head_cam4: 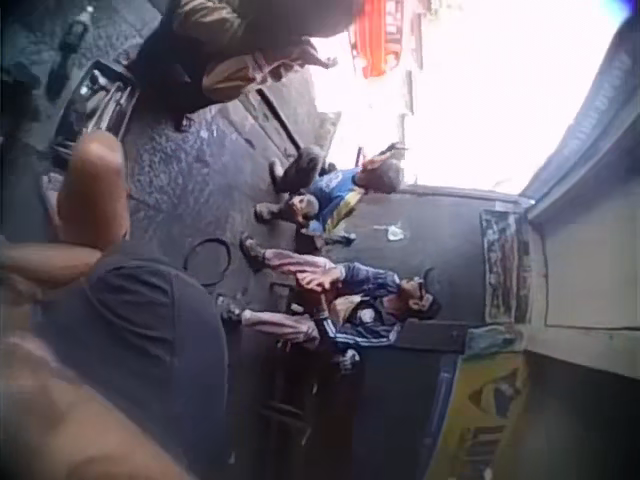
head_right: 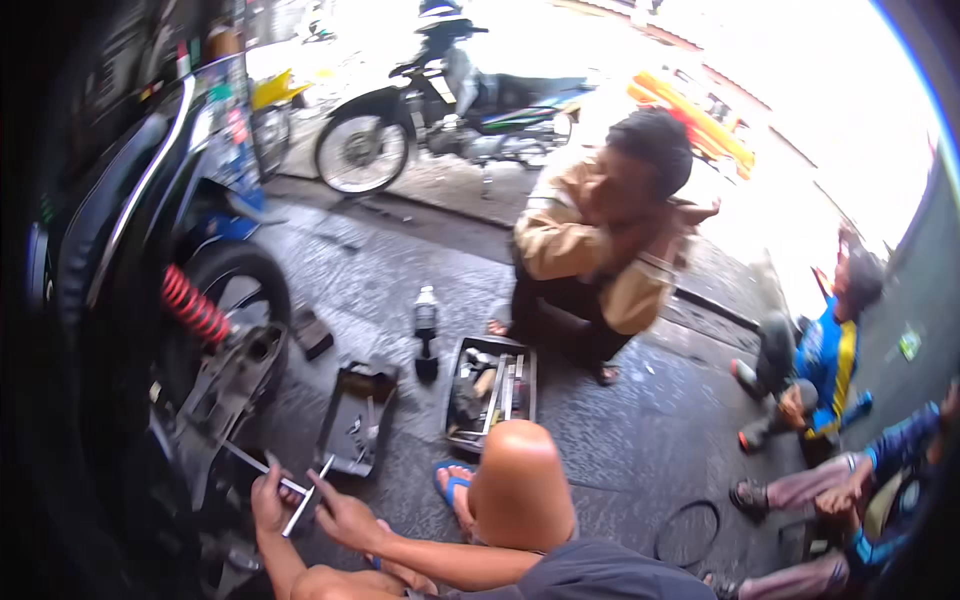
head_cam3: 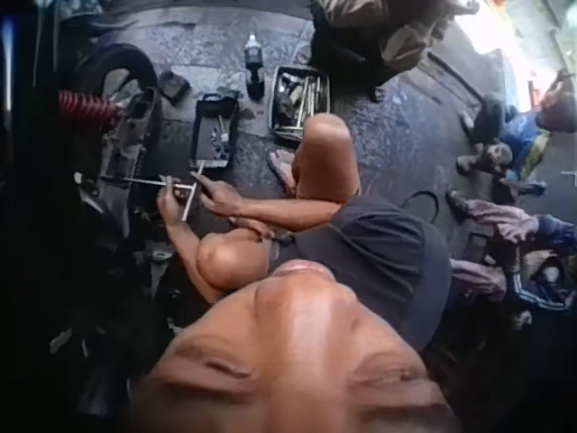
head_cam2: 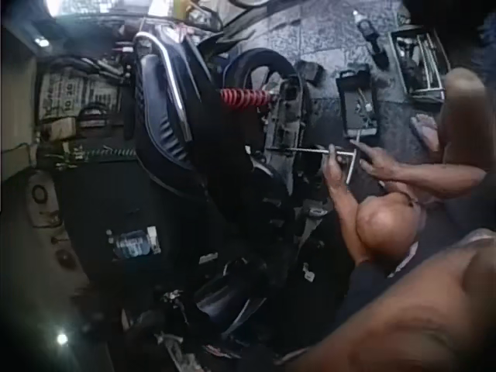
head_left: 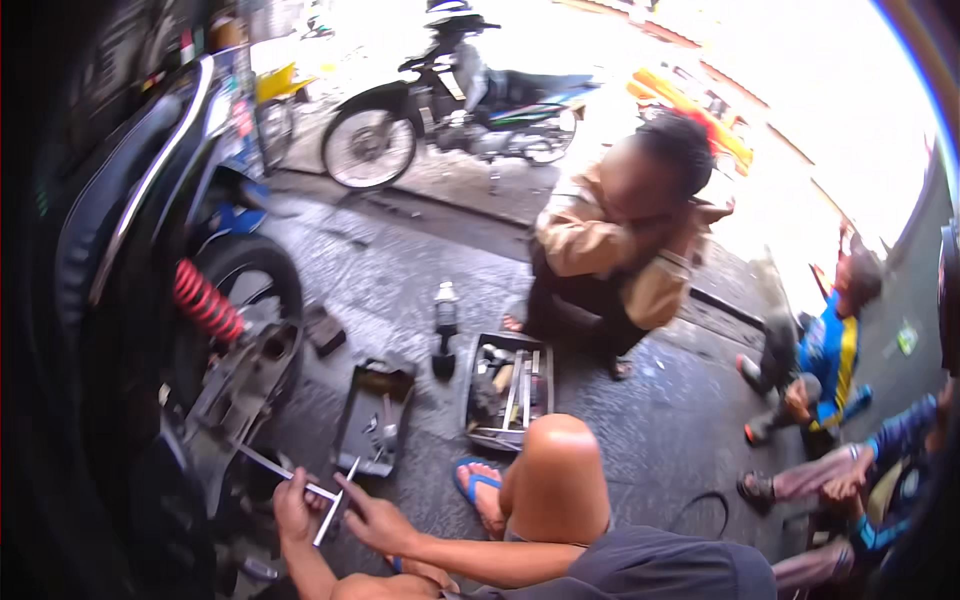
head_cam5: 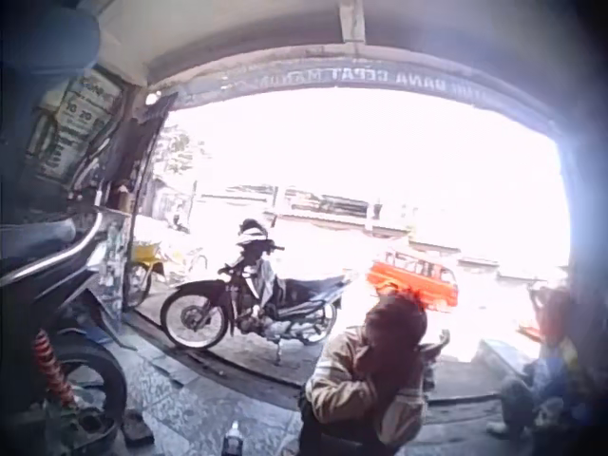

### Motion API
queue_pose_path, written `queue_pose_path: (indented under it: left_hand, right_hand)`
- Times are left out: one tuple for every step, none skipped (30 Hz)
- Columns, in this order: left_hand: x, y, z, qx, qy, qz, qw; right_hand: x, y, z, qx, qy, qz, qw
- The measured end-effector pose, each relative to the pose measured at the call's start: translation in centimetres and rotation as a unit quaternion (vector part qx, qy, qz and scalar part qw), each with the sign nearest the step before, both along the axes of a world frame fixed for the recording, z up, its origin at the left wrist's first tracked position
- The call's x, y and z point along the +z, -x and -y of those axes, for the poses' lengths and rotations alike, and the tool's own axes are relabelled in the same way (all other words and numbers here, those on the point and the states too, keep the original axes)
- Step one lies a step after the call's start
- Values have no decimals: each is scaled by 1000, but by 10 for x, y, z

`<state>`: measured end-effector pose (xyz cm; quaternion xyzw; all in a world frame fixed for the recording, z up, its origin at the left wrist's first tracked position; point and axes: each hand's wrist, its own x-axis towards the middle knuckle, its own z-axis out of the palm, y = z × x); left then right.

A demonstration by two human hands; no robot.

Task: The person sits on the floor and uses a T-handle wrench to tighten bolts on the rear frame of a black scooter. They repeatedly adjust the tool and apply torque to fasteners near the rear wheel and suspension area.

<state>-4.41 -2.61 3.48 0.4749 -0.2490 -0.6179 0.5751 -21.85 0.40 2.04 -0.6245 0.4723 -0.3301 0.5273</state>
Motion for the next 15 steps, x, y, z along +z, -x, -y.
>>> queue_pose_path:
  left_hand:
    - [-2,3,4,50,-48,50,996]
    - [-4,1,5,28,-7,24,999]
    - [-7,0,5,41,-7,12,999]
    - [-10,-2,6,48,-2,17,999]
    - [-12,-3,7,53,-6,22,998]
    - [-16,-6,10,51,0,23,998]
    - [-16,-5,11,50,6,21,999]
    - [-17,-6,13,51,11,19,998]
    - [-18,-8,14,56,19,12,998]
    - [-18,-9,14,47,22,14,999]
    - [-18,-11,15,43,12,22,999]
    - [-18,-14,15,37,8,24,999]
    - [-19,-16,16,39,0,22,999]
    - [-20,-17,16,37,-6,26,999]
    - [-22,-19,17,29,-6,37,999]
  right_hand:
    - [-4,-1,1,3,-13,-23,1000]
    - [-7,-3,1,8,14,-23,1000]
    - [-9,-4,1,26,18,-28,999]
    - [-11,-8,2,18,61,3,998]
    - [-10,-9,4,37,51,-10,998]
    - [-10,-13,7,46,30,27,998]
    - [-6,-13,11,42,10,28,999]
    - [-3,-14,14,52,-17,28,998]
    - [1,-13,16,54,-36,39,997]
    - [5,-11,16,50,-47,64,996]
    - [9,-10,16,68,-22,58,996]
    - [13,-7,15,85,5,60,995]
    - [16,-5,14,115,21,58,991]
    - [19,-2,12,137,40,49,989]
    - [20,1,11,127,78,82,985]
